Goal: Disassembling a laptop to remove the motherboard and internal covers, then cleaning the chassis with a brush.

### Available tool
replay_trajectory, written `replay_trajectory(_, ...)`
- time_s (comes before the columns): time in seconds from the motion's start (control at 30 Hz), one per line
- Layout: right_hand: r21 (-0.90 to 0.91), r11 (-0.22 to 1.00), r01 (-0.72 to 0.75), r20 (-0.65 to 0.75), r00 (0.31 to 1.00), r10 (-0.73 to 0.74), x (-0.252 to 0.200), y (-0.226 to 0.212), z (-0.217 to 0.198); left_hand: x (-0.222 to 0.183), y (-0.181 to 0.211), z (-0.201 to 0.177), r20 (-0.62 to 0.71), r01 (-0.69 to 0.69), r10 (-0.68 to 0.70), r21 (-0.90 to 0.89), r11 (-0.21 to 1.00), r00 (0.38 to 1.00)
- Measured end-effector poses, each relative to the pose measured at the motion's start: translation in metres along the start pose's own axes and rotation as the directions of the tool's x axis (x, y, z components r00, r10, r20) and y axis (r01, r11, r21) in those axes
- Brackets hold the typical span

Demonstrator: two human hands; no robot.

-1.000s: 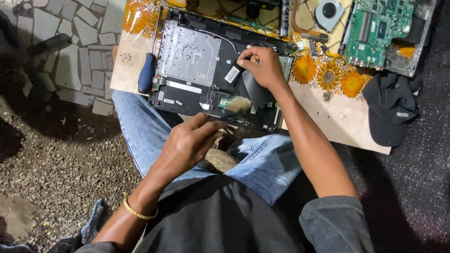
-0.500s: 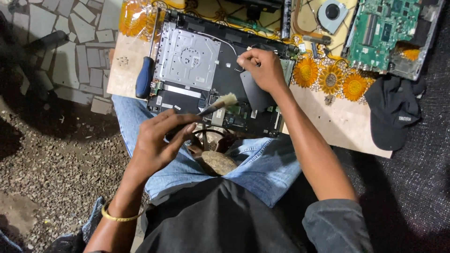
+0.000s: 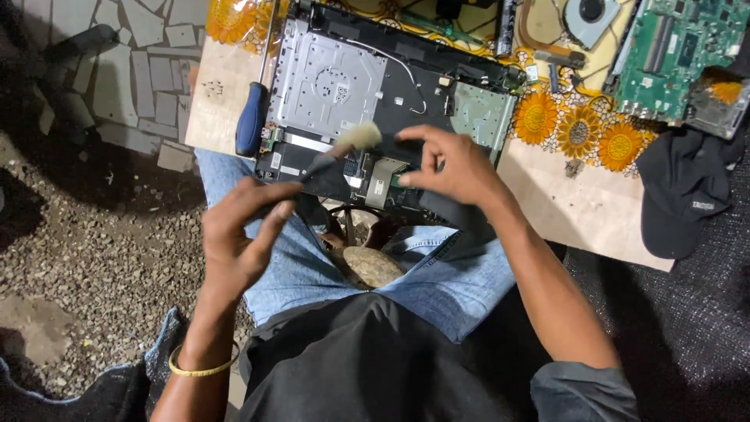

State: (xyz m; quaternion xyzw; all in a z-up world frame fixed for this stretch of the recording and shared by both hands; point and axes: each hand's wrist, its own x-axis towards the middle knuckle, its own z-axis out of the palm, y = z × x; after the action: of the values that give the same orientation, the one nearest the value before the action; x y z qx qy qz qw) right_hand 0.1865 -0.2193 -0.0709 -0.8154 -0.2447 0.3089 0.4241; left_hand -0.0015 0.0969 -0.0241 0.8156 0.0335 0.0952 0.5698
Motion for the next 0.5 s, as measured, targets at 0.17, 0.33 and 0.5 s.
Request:
replay_trajectory(0.17,-0.219,0.975,-0.047,0.114,0.991,0.074,-0.014,-0.054,0.038,-0.003,0.007,-0.018,-0.176,0.012,-0.018,-0.036,0.999,0.984)
replay_trajectory(0.33,-0.339,0.935,-0.098,-0.016,0.995,0.099,-0.022,-0.027,0.064,-0.005,0.007,-0.022,-0.205,0.009,-0.02,-0.058,0.998,0.979)
replay_trajectory(0.5,-0.181,0.979,0.098,-0.204,0.97,-0.135,-0.019,0.019,0.077,-0.009,0.0,-0.018,-0.202,0.008,-0.022,-0.068,0.998,0.979)
